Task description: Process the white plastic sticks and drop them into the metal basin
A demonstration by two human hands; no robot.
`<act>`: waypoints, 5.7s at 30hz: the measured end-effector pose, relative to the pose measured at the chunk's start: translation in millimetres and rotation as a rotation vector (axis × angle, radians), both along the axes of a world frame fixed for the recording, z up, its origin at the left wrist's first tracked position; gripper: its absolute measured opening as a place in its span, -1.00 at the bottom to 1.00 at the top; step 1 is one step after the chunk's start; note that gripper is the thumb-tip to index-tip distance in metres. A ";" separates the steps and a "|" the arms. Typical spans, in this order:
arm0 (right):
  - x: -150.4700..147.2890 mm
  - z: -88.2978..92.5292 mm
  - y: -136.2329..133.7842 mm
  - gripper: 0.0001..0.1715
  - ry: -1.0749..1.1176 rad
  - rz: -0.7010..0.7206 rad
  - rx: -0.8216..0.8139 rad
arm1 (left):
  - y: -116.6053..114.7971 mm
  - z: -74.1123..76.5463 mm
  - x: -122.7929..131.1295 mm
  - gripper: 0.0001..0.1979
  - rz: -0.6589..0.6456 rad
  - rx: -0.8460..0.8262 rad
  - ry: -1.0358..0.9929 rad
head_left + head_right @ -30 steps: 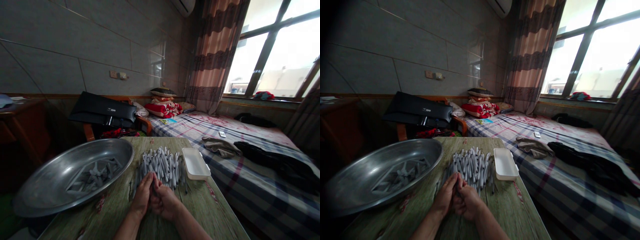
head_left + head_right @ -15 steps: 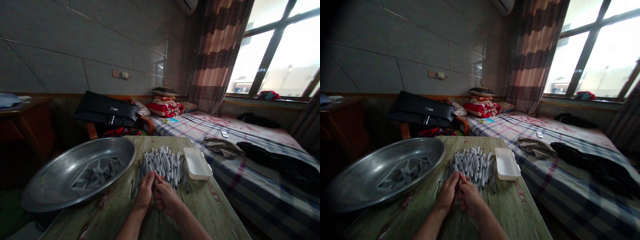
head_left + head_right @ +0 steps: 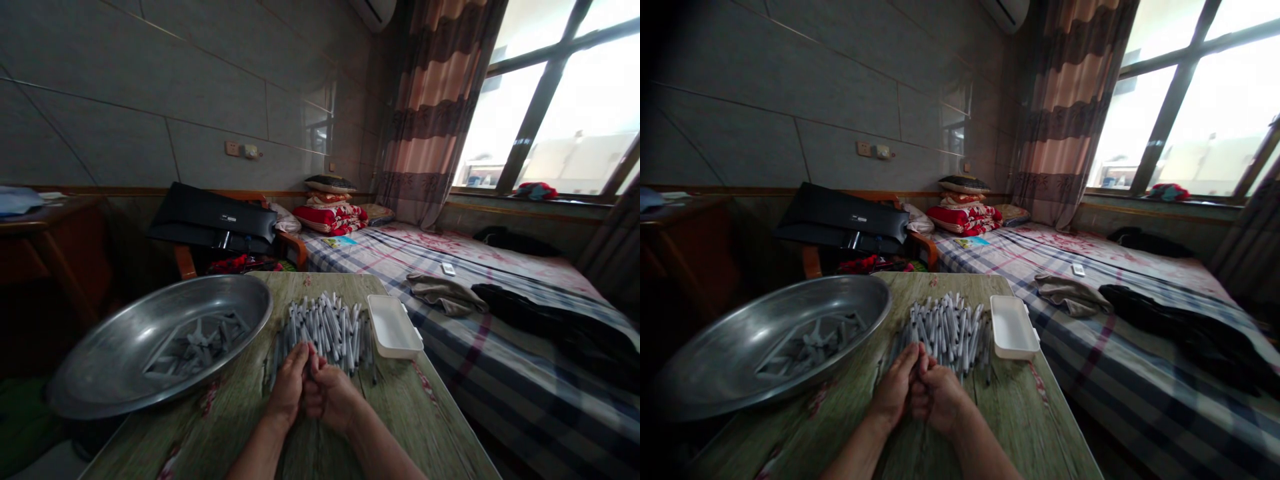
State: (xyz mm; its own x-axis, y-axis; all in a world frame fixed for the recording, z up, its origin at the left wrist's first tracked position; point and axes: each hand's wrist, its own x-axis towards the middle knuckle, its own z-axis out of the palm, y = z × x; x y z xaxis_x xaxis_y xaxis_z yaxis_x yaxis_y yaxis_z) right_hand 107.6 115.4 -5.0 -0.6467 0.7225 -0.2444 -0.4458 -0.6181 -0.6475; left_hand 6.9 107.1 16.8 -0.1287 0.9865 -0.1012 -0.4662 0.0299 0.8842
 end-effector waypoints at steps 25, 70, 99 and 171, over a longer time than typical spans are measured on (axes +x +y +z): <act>4.4 1.7 -0.6 -0.57 -0.168 0.170 0.035 | 8.2 -5.8 -8.2 -0.63 0.070 -0.037 -0.230; 6.9 -1.8 11.7 -0.43 -0.282 -0.376 0.333 | 10.8 -19.5 -11.3 -0.65 0.092 0.126 0.100; 5.1 4.0 5.0 -0.47 -0.170 -0.167 0.104 | 9.1 -13.4 -15.4 -0.71 0.159 0.144 0.229; 16.6 12.9 8.0 -0.68 -0.254 -0.247 0.336 | 8.3 -13.4 -9.3 -0.77 -0.003 -0.149 -0.412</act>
State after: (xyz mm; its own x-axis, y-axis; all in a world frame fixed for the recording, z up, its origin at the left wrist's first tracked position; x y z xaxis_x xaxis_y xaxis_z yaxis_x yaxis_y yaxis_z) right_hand 124.2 123.5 8.0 -0.3959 0.9129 -0.0997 -0.3549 -0.2522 -0.9002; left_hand -2.4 115.4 3.4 -0.0448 0.9575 -0.2848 -0.7790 0.1450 0.6101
